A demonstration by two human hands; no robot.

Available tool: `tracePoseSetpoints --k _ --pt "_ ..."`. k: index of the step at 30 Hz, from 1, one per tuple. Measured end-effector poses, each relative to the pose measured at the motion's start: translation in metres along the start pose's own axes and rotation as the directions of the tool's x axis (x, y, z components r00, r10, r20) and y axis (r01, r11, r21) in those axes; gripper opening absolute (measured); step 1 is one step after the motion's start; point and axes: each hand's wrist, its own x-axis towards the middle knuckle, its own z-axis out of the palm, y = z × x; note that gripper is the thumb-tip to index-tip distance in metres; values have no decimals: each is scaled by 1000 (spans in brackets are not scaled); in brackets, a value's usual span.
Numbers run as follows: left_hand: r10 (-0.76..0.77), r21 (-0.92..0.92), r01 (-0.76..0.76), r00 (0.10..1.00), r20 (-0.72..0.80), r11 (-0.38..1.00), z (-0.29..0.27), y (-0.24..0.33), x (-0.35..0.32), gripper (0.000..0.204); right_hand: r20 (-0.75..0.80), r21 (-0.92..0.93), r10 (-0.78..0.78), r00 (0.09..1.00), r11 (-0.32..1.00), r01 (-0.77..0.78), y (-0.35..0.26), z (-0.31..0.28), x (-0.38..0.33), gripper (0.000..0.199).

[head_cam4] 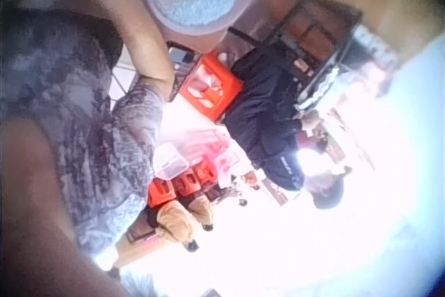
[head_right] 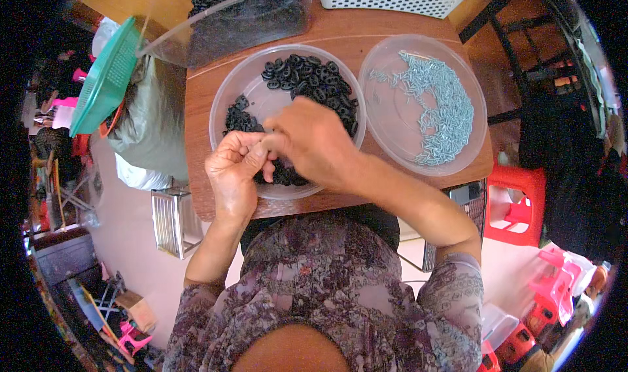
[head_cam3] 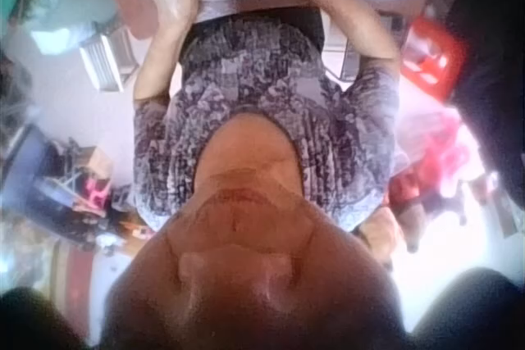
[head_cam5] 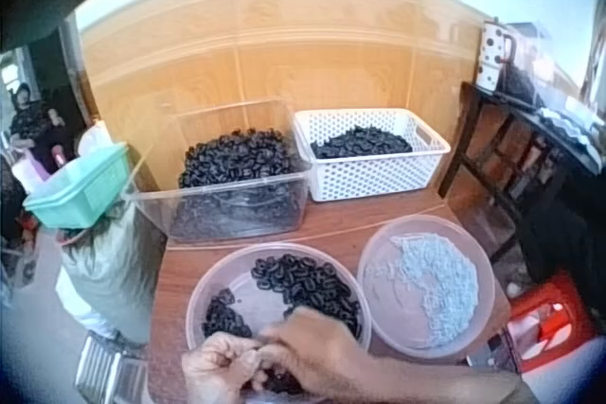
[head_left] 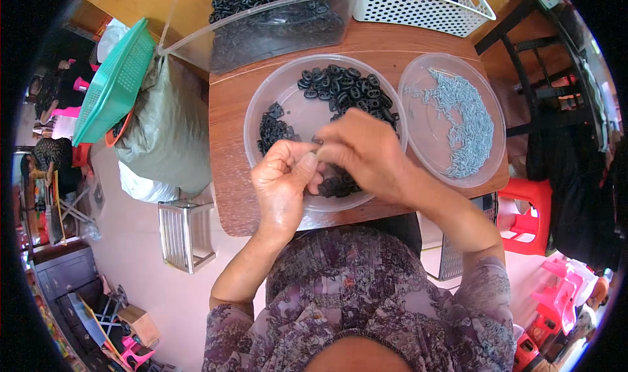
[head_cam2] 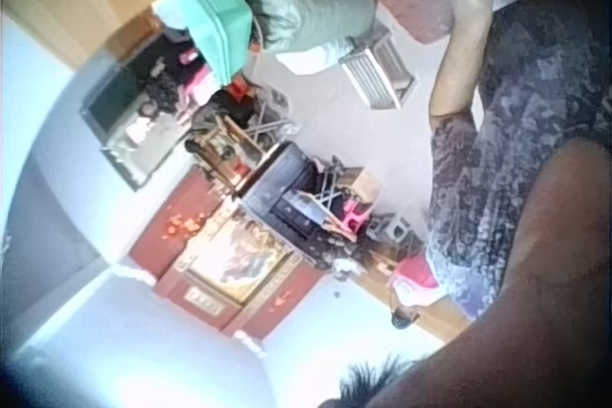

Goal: The person repeatedly picks up small pins and plastic cord lock components from trays and assembles them together by hand.

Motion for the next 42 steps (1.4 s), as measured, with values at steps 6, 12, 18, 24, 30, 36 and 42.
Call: tracePoseSetpoints --k 6,12,18,24,30,36,42 --pt "-35 -43 33 998 -50 999 1 13 7 8 39 -444 -96 995 890 103 58 -1 48 10" --pt "-44 -46 41 996 -72 998 -3 12 11 9 246 -667 -193 950 677 311 75 11 65 9" --pt "-15 -56 11 997 -79 998 -4 14 14 9 265 -685 -274 924 621 381 80 14 67 9" --pt "-7 -88 -1 996 -90 996 -8 12 14 10 129 -554 -187 974 801 227 73 3 56 8" --pt "10 -112 -20 996 -94 993 -5 12 16 11 61 111 393 917 911 -398 51 -11 38 13" --pt "27 -71 -34 995 -100 997 1 17 14 17 130 400 489 862 770 -497 17 -13 25 17" --pt "33 -56 -39 994 -100 998 6 19 7 13 166 499 520 838 689 -526 6 -10 10 18"
